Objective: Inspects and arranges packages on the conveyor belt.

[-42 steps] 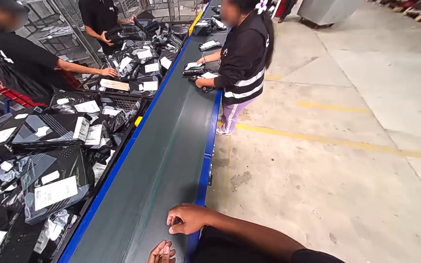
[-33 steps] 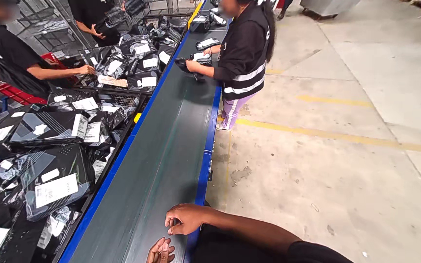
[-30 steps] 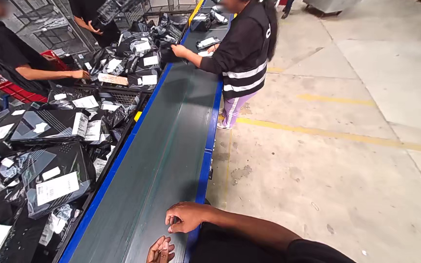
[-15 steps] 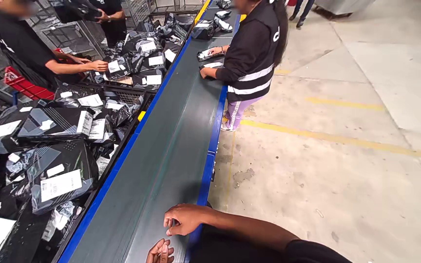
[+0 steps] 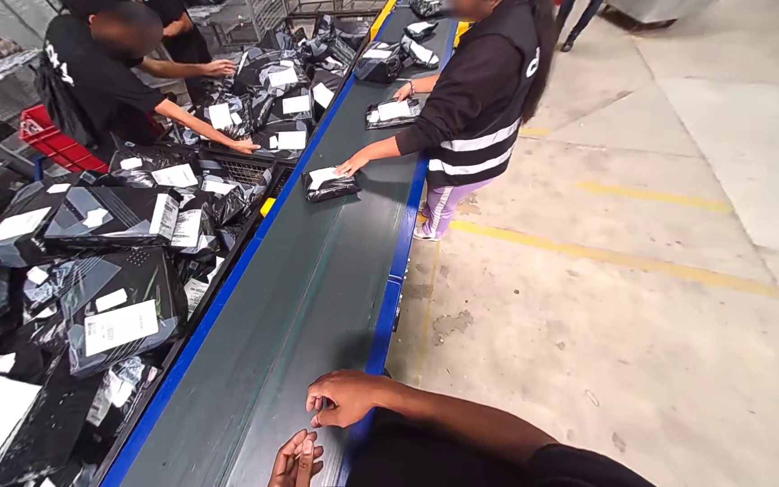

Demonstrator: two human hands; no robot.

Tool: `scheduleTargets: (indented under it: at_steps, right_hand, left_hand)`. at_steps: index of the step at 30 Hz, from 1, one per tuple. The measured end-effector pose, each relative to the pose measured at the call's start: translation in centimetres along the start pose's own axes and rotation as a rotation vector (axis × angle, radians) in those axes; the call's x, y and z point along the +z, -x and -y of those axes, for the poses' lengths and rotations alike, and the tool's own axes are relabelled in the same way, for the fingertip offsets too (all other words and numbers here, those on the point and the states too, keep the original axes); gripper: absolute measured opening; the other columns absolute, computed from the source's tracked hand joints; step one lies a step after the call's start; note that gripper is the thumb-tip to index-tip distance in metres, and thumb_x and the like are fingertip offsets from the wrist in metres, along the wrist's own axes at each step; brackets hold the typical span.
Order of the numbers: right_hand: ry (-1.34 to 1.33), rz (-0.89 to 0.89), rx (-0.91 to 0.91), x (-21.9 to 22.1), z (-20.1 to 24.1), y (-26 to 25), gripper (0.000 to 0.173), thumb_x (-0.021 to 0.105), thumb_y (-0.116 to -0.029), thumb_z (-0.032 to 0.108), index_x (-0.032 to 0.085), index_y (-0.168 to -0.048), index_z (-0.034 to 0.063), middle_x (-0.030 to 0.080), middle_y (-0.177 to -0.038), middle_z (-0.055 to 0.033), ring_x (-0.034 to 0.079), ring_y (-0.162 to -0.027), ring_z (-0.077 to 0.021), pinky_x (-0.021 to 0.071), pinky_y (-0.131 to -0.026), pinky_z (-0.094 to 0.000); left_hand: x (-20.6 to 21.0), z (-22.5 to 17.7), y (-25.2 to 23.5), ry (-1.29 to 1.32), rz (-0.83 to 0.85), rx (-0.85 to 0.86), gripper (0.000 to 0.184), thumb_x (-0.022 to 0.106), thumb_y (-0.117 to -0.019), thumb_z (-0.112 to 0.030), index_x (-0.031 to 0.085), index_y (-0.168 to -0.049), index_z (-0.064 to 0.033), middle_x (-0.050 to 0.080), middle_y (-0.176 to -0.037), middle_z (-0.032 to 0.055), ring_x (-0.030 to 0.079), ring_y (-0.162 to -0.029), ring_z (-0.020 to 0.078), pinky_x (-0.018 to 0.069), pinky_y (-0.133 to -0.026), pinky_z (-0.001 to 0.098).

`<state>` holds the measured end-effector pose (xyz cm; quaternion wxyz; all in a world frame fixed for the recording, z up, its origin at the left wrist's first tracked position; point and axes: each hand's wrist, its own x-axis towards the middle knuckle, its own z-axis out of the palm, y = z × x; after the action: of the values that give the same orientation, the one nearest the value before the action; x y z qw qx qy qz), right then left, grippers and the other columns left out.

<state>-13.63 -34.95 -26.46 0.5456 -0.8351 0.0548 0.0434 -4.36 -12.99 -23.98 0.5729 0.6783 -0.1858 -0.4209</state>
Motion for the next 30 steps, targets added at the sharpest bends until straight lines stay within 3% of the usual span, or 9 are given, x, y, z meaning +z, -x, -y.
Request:
scheduleTargets:
  at_steps: [4, 9, 12, 15, 18, 21, 24, 27, 30]
  right_hand:
    - [-0.029, -0.025, 0.054, -1.4, -1.5, -0.4, 0.033, 0.063, -0.1008, 0.033, 0.068, -0.119, 0.0066, 0.072, -0.107, -0.0110, 0.070, -0.097, -0.0227, 0.0572, -0.091, -0.0468]
    - [0.040, -0.331, 0.282, -9.3, -6.7, -1.8, 0.039, 0.064, -0.0990, 0.039, 0.067, -0.124, 0.0088, 0.071, -0.113, -0.0100, 0.071, -0.100, -0.0217, 0.0584, -0.092, -0.0467]
    - [0.035, -0.609, 0.413, -15.9, -11.2, -3.6, 0.057, 0.065, -0.0961, 0.048, 0.061, -0.131, 0.0033, 0.067, -0.123, -0.0161, 0.067, -0.112, -0.0274, 0.0550, -0.099, -0.0485]
    - [0.007, -0.865, 0.594, -21.5, -14.8, -6.2, 0.080, 0.069, -0.0900, 0.054, 0.048, -0.145, 0.0002, 0.055, -0.141, -0.0252, 0.060, -0.125, -0.0370, 0.0505, -0.105, -0.0546]
    - [0.008, -0.880, 0.737, -24.1, -16.4, -9.3, 0.099, 0.076, -0.0832, 0.057, 0.037, -0.153, -0.0021, 0.047, -0.149, -0.0285, 0.053, -0.133, -0.0408, 0.0466, -0.108, -0.0572]
    - [0.175, -0.667, 0.818, -23.0, -16.9, -12.1, 0.094, 0.069, -0.0876, 0.061, 0.037, -0.150, -0.0029, 0.053, -0.142, -0.0285, 0.058, -0.127, -0.0424, 0.0497, -0.102, -0.0605]
    - [0.420, -0.540, 0.740, -19.1, -15.1, -13.5, 0.060, 0.047, -0.1036, 0.049, 0.048, -0.141, 0.0024, 0.067, -0.119, -0.0259, 0.067, -0.111, -0.0450, 0.0534, -0.088, -0.0650]
    - [0.488, -0.390, 0.528, -11.2, -11.0, -13.3, 0.046, 0.036, -0.1074, 0.040, 0.061, -0.124, 0.0051, 0.069, -0.107, -0.0242, 0.068, -0.103, -0.0454, 0.0528, -0.083, -0.0657]
    - [0.325, -0.070, 0.298, -1.4, -5.7, -9.7, 0.047, 0.034, -0.1099, 0.040, 0.065, -0.111, 0.0056, 0.068, -0.094, -0.0187, 0.069, -0.092, -0.0371, 0.0552, -0.080, -0.0598]
  left_hand:
    - [0.1, -0.6, 0.3, -0.009, -0.026, -0.004, 0.029, 0.056, -0.1031, -0.007, 0.057, -0.128, 0.0074, 0.071, -0.114, 0.0197, 0.074, -0.094, 0.0287, 0.0634, -0.082, 0.0436]
    - [-0.4, -0.1, 1.2, 0.004, -0.095, -0.014, 0.029, 0.057, -0.1023, -0.006, 0.058, -0.128, 0.0076, 0.071, -0.116, 0.0214, 0.074, -0.095, 0.0309, 0.0640, -0.081, 0.0442]
    - [-0.7, 0.3, 1.5, 0.010, -0.127, -0.020, 0.029, 0.057, -0.1024, -0.006, 0.058, -0.128, 0.0074, 0.071, -0.116, 0.0214, 0.074, -0.096, 0.0316, 0.0640, -0.081, 0.0445]
    - [-0.5, 0.3, 1.7, 0.015, -0.156, -0.026, 0.029, 0.057, -0.1020, -0.006, 0.059, -0.127, 0.0077, 0.071, -0.115, 0.0216, 0.074, -0.095, 0.0319, 0.0643, -0.081, 0.0444]
    - [-0.3, 0.0, 1.6, 0.011, -0.178, -0.017, 0.029, 0.059, -0.1018, -0.007, 0.060, -0.127, 0.0071, 0.072, -0.114, 0.0213, 0.074, -0.094, 0.0321, 0.0647, -0.080, 0.0436]
    - [-0.2, 0.2, 1.2, 0.021, -0.196, -0.006, 0.029, 0.060, -0.1014, -0.009, 0.061, -0.126, 0.0065, 0.072, -0.113, 0.0221, 0.074, -0.093, 0.0329, 0.0648, -0.079, 0.0436]
    - [-0.2, 0.9, 0.2, 0.100, -0.191, -0.044, 0.029, 0.059, -0.1021, -0.009, 0.061, -0.127, 0.0063, 0.071, -0.114, 0.0235, 0.073, -0.095, 0.0349, 0.0643, -0.081, 0.0461]
    - [-0.5, 2.4, -1.3, 0.313, -0.196, -0.160, 0.035, 0.051, -0.1065, -0.014, 0.054, -0.134, 0.0076, 0.068, -0.121, 0.0261, 0.071, -0.104, 0.0383, 0.0615, -0.088, 0.0514]
    - [-0.9, 4.6, -3.5, 0.531, -0.266, -0.289, 0.052, 0.048, -0.1087, -0.032, 0.038, -0.148, 0.0013, 0.061, -0.136, 0.0248, 0.067, -0.115, 0.0387, 0.0579, -0.095, 0.0543]
